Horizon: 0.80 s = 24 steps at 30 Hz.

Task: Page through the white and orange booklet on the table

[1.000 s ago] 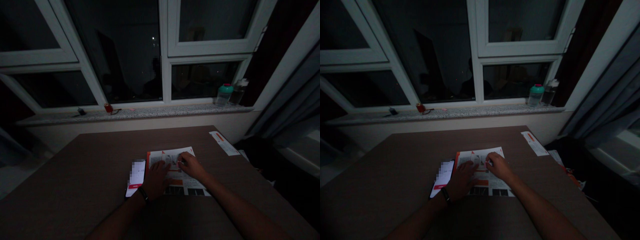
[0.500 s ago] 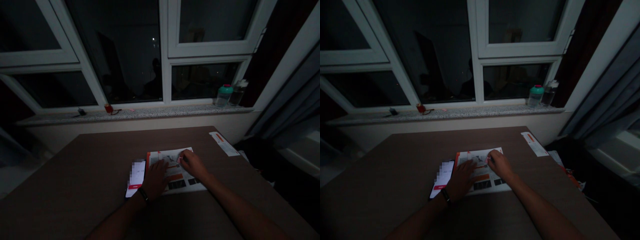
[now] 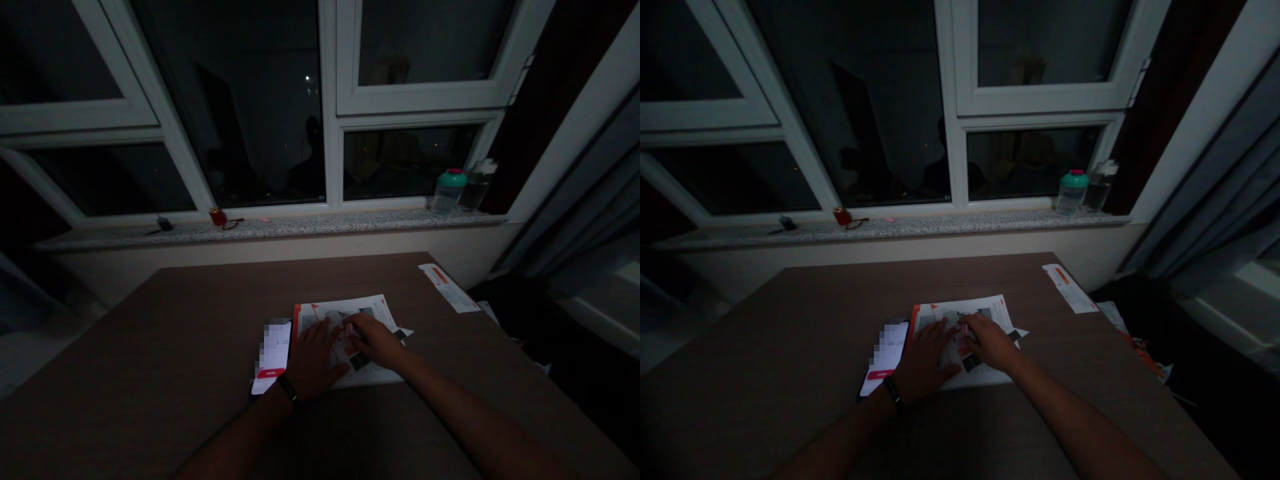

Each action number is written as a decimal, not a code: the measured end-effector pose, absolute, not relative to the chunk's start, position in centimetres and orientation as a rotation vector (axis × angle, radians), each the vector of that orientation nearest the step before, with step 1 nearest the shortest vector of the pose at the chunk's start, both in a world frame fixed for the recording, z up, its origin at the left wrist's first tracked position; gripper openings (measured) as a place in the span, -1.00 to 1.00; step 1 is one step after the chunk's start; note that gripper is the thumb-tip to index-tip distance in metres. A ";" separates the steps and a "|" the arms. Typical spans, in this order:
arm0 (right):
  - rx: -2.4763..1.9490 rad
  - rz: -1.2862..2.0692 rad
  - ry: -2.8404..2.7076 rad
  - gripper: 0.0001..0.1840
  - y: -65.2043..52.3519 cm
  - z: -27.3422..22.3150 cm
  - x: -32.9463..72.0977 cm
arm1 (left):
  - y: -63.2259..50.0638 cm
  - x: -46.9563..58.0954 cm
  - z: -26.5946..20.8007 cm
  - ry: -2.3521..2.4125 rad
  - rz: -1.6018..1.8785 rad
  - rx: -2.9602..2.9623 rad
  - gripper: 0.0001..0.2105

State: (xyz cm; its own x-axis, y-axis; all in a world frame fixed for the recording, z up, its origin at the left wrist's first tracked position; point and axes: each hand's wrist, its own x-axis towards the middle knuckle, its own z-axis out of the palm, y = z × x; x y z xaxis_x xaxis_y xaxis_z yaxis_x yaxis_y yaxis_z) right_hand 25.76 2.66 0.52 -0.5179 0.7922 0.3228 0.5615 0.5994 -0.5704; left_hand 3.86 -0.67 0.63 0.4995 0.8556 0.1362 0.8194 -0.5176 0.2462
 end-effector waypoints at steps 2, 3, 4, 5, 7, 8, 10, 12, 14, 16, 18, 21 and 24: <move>-0.993 0.536 -2.291 -0.68 2.8 0.6 25.8 | -0.7 3.9 0.7 1.466 0.353 2.575 -0.23; -0.962 0.532 -2.302 -0.68 2.8 0.6 25.8 | -0.7 3.9 0.7 1.467 0.348 2.572 -0.23; -0.944 0.525 -2.310 -0.68 2.9 0.5 25.8 | -0.7 3.9 0.8 1.465 0.344 2.570 -0.24; -0.938 0.515 -2.319 -0.68 2.9 0.5 25.9 | -0.7 3.9 0.8 1.464 0.343 2.571 -0.26; -0.946 0.491 -2.337 -0.66 2.8 0.5 25.9 | -0.7 3.8 0.7 1.454 0.358 2.588 -0.32; -0.951 0.480 -2.350 -0.65 2.8 0.5 26.0 | -0.6 3.8 0.6 1.445 0.371 2.600 -0.35; -0.956 0.469 -2.391 -0.61 2.6 0.6 26.1 | -0.6 3.7 0.5 1.431 0.397 2.618 -0.39; -0.967 0.471 -2.429 -0.53 2.5 0.7 26.1 | -0.6 3.7 0.4 1.426 0.416 2.620 -0.39; -0.986 0.480 -2.453 -0.48 2.4 0.8 26.1 | -0.5 3.6 0.3 1.430 0.433 2.613 -0.39; -0.999 0.488 -2.459 -0.49 2.5 0.9 26.2 | -0.5 3.6 0.2 1.442 0.444 2.598 -0.40; -0.997 0.491 -2.450 -0.51 2.6 0.9 26.4 | -0.4 3.6 0.1 1.458 0.458 2.585 -0.42; -0.978 0.491 -2.432 -0.51 2.6 0.9 26.6 | -0.4 3.4 0.0 1.483 0.508 2.583 -0.46; -0.983 0.472 -2.424 -0.50 2.6 0.9 26.7 | -0.4 3.4 0.1 1.517 0.550 2.583 -0.55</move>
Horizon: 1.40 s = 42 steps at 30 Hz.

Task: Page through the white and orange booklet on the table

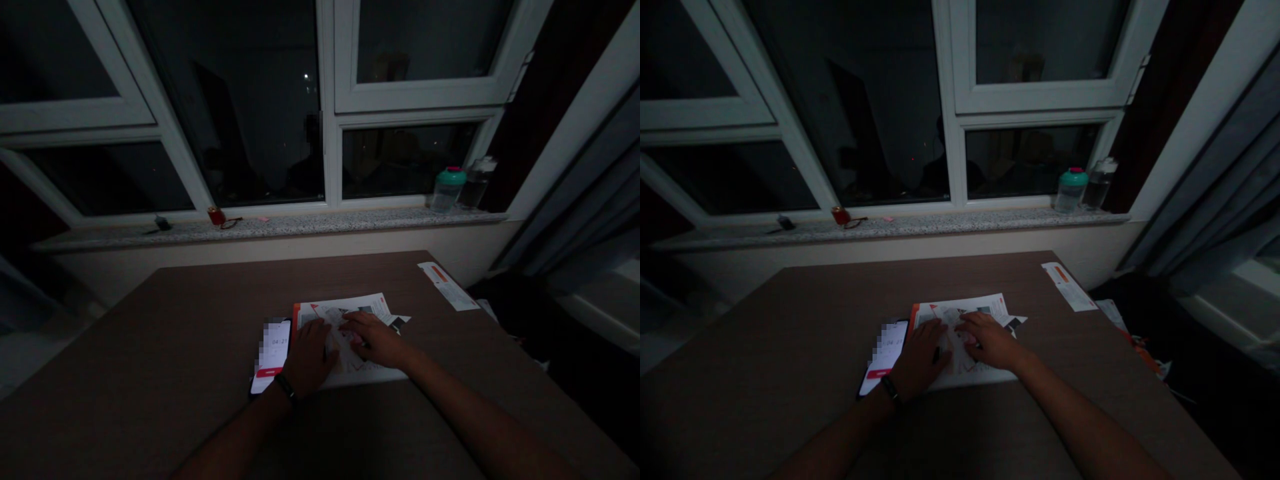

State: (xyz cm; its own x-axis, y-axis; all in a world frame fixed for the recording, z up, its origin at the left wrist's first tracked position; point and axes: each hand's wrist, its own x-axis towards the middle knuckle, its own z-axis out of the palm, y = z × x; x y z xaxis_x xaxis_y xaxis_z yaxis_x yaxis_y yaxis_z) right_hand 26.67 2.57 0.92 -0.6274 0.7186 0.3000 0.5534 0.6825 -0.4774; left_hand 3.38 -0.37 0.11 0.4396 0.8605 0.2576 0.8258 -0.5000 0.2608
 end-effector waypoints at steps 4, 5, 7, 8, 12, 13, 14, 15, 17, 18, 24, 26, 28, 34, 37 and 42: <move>-0.985 0.460 -2.439 -0.52 2.5 1.0 26.6 | -0.5 3.6 0.7 1.529 0.558 2.583 -0.64; -0.983 0.460 -2.448 -0.49 2.5 1.0 26.6 | -0.5 3.7 0.9 1.531 0.557 2.578 -0.67; -0.982 0.454 -2.464 -0.45 2.6 0.9 26.7 | -0.6 3.8 1.1 1.530 0.553 2.571 -0.71; -0.984 0.450 -2.465 -0.45 2.6 0.8 26.7 | -0.6 3.8 1.2 1.531 0.554 2.570 -0.71; -0.969 0.452 -2.459 -0.47 2.8 0.7 26.8 | -0.7 3.7 1.1 1.538 0.546 2.591 -0.71; -0.965 0.455 -2.460 -0.48 2.8 0.7 26.8 | -0.7 3.7 1.1 1.544 0.535 2.596 -0.71; -0.964 0.458 -2.460 -0.48 2.8 0.6 26.9 | -0.7 3.6 1.2 1.548 0.522 2.601 -0.71; -0.966 0.460 -2.461 -0.49 2.8 0.7 26.9 | -0.8 3.6 1.3 1.552 0.508 2.604 -0.71; -0.974 0.458 -2.463 -0.49 2.8 0.7 26.9 | -0.8 3.6 1.5 1.564 0.476 2.602 -0.71; -0.978 0.455 -2.463 -0.50 2.8 0.7 26.9 | -0.8 3.7 1.6 1.569 0.458 2.599 -0.71; -0.978 0.452 -2.471 -0.54 2.9 0.5 26.9 | -0.7 3.5 1.4 1.588 0.426 2.606 -0.70; -0.980 0.452 -2.473 -0.55 2.9 0.4 26.9 | -0.7 3.5 1.2 1.591 0.428 2.616 -0.68; -0.978 0.453 -2.483 -0.54 2.9 0.5 27.0 | -0.7 3.5 1.3 1.598 0.418 2.618 -0.67; -0.948 0.448 -2.504 -0.48 2.6 1.0 27.2 | -0.9 3.6 1.9 1.590 0.420 2.614 -0.69; -0.939 0.443 -2.499 -0.51 2.7 0.8 27.2 | -0.8 3.6 1.7 1.580 0.423 2.611 -0.69; -0.949 0.445 -2.482 -0.59 3.2 0.0 27.2 | -0.7 3.7 1.8 1.613 0.365 2.601 -0.64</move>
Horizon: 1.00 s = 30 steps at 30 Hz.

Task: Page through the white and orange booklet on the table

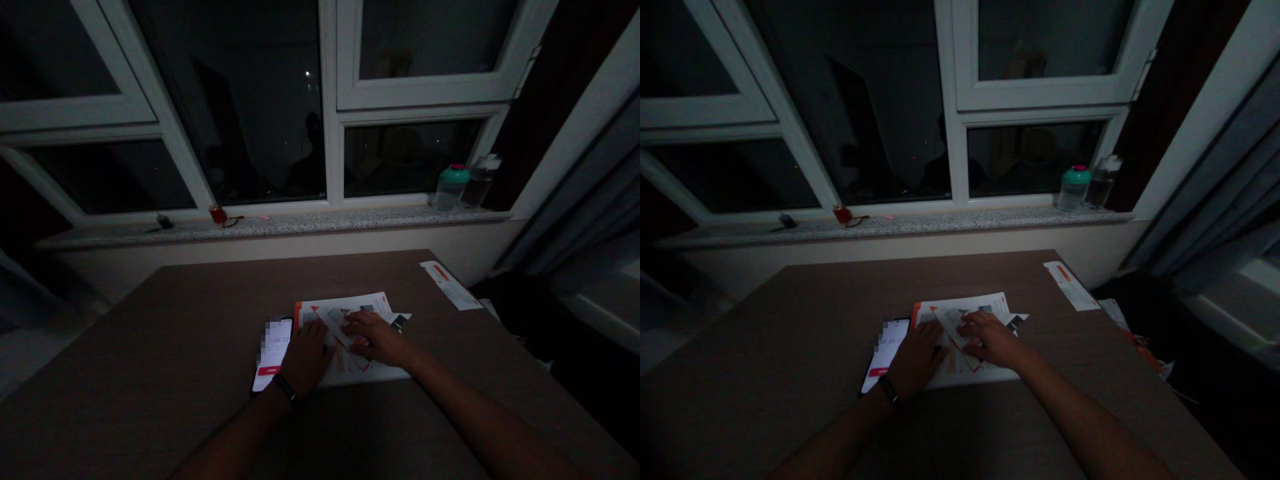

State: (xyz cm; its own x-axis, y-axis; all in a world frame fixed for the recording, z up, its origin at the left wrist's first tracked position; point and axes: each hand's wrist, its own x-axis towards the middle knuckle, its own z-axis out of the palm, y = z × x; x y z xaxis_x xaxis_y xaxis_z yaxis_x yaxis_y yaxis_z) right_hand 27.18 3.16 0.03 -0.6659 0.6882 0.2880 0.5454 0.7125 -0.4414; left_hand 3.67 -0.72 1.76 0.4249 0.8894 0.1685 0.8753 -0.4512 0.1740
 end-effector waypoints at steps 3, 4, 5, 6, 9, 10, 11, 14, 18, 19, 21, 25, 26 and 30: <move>-0.945 0.450 -2.483 -0.61 3.4 -0.2 27.2 | -0.7 3.7 1.9 1.622 0.332 2.609 -0.64; -0.946 0.450 -2.484 -0.61 3.4 -0.2 27.2 | -0.7 3.7 1.9 1.622 0.331 2.611 -0.64; -0.945 0.450 -2.486 -0.61 3.4 -0.2 27.3 | -0.7 3.7 1.9 1.619 0.337 2.612 -0.64; -0.942 0.450 -2.485 -0.61 3.4 -0.1 27.3 | -0.7 3.6 1.8 1.612 0.347 2.613 -0.65; -0.926 0.445 -2.485 -0.64 3.3 0.1 27.4 | -0.7 3.5 1.6 1.598 0.383 2.611 -0.67; -0.918 0.442 -2.490 -0.64 3.2 0.1 27.4 | -0.7 3.4 1.6 1.597 0.390 2.608 -0.68; -0.910 0.438 -2.494 -0.65 3.2 0.2 27.4 | -0.7 3.4 1.6 1.596 0.396 2.604 -0.67; -0.906 0.421 -2.497 -0.66 3.1 0.3 27.3 | -0.7 3.2 1.7 1.592 0.418 2.587 -0.63; -0.921 0.408 -2.485 -0.68 3.1 0.2 27.2 | -0.9 3.4 2.2 1.527 0.418 2.589 -0.72; -0.923 0.408 -2.485 -0.68 3.1 0.2 27.2 | -1.0 3.5 2.4 1.481 0.407 2.597 -0.77; -0.933 0.405 -2.477 -0.69 3.1 0.0 27.2 | -1.2 3.8 2.8 1.396 0.389 2.609 -0.83; -1.003 0.362 -2.436 -0.66 3.1 -0.2 27.0 | -1.4 4.1 3.2 1.353 0.407 2.611 -0.82; -1.022 0.351 -2.426 -0.65 3.1 -0.3 27.0 | -1.4 4.0 3.2 1.352 0.408 2.617 -0.80; -1.046 0.334 -2.416 -0.65 3.3 -0.5 26.9 | -1.3 3.9 2.8 1.347 0.380 2.642 -0.73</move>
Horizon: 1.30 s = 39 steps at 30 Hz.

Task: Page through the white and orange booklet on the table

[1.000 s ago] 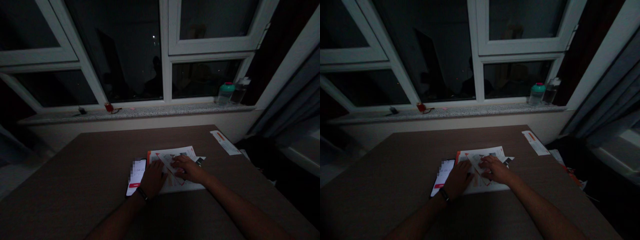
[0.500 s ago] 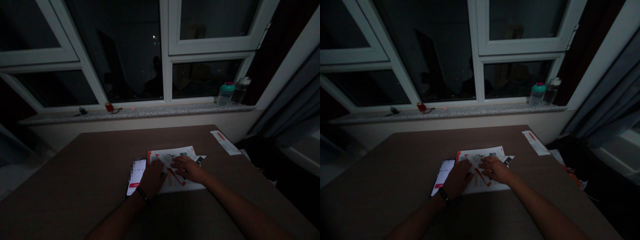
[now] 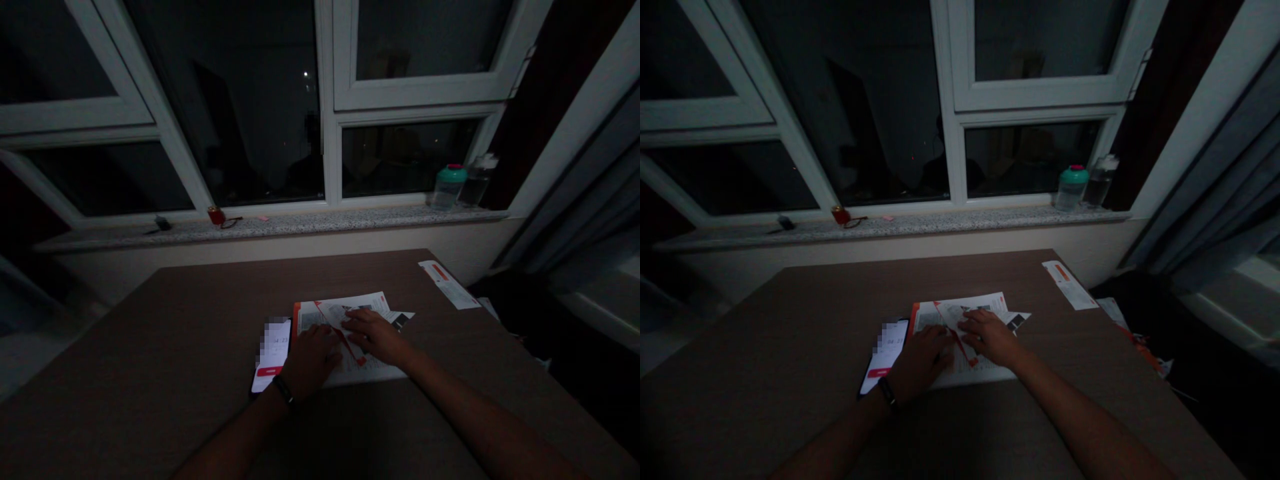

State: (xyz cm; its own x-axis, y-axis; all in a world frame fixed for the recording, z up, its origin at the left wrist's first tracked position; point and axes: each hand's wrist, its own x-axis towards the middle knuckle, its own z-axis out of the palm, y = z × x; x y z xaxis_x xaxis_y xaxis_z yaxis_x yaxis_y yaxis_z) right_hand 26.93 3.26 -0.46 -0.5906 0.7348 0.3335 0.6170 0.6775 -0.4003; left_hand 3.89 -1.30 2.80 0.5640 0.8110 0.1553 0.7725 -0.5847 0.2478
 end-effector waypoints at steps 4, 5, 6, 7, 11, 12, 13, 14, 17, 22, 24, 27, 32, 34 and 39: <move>-1.020 0.346 -2.427 -0.64 3.2 -0.3 27.0 | -1.4 3.9 2.9 1.376 0.334 2.630 -0.71; -1.019 0.351 -2.430 -0.64 3.2 -0.2 27.0 | -1.4 3.9 3.0 1.384 0.320 2.626 -0.70; -1.020 0.355 -2.433 -0.64 3.2 -0.2 27.1 | -1.4 3.9 3.1 1.393 0.306 2.620 -0.69; -1.020 0.358 -2.438 -0.64 3.1 -0.1 27.1 | -1.5 3.9 3.1 1.401 0.294 2.614 -0.68; -1.025 0.361 -2.445 -0.60 3.0 -0.1 27.2 | -1.6 3.8 2.9 1.413 0.277 2.621 -0.61; -1.027 0.361 -2.446 -0.58 3.0 -0.2 27.2 | -1.6 3.7 2.7 1.411 0.276 2.630 -0.60; -1.027 0.361 -2.448 -0.57 3.1 -0.3 27.2 | -1.6 3.7 2.7 1.410 0.272 2.635 -0.59; -1.025 0.359 -2.451 -0.56 3.1 -0.3 27.3 | -1.6 3.6 2.6 1.410 0.267 2.637 -0.58; -1.017 0.363 -2.462 -0.56 3.1 -0.3 27.3 | -1.7 3.6 2.7 1.403 0.258 2.632 -0.58; -1.014 0.375 -2.479 -0.56 3.0 0.1 27.4 | -1.8 3.7 2.9 1.398 0.267 2.629 -0.61; -1.001 0.378 -2.486 -0.56 3.0 0.1 27.4 | -1.8 3.7 2.8 1.404 0.262 2.630 -0.62; -0.993 0.382 -2.490 -0.54 3.1 0.0 27.5 | -1.8 3.7 2.6 1.409 0.253 2.642 -0.61; -0.979 0.376 -2.496 -0.54 3.0 0.0 27.6 | -1.7 3.6 2.7 1.395 0.257 2.650 -0.63; -0.978 0.376 -2.502 -0.54 2.9 0.2 27.6 | -1.7 3.7 2.7 1.391 0.266 2.647 -0.64; -0.975 0.387 -2.511 -0.53 2.7 0.7 27.4 | -1.7 3.8 3.1 1.389 0.325 2.645 -0.70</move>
State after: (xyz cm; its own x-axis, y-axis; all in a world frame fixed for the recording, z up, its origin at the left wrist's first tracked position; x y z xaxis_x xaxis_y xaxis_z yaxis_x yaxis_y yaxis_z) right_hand 27.44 2.66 0.68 -0.6672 0.6906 0.2792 0.5745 0.7157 -0.3971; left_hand 3.81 -1.70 3.06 0.5514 0.8246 0.1265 0.7951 -0.5654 0.2196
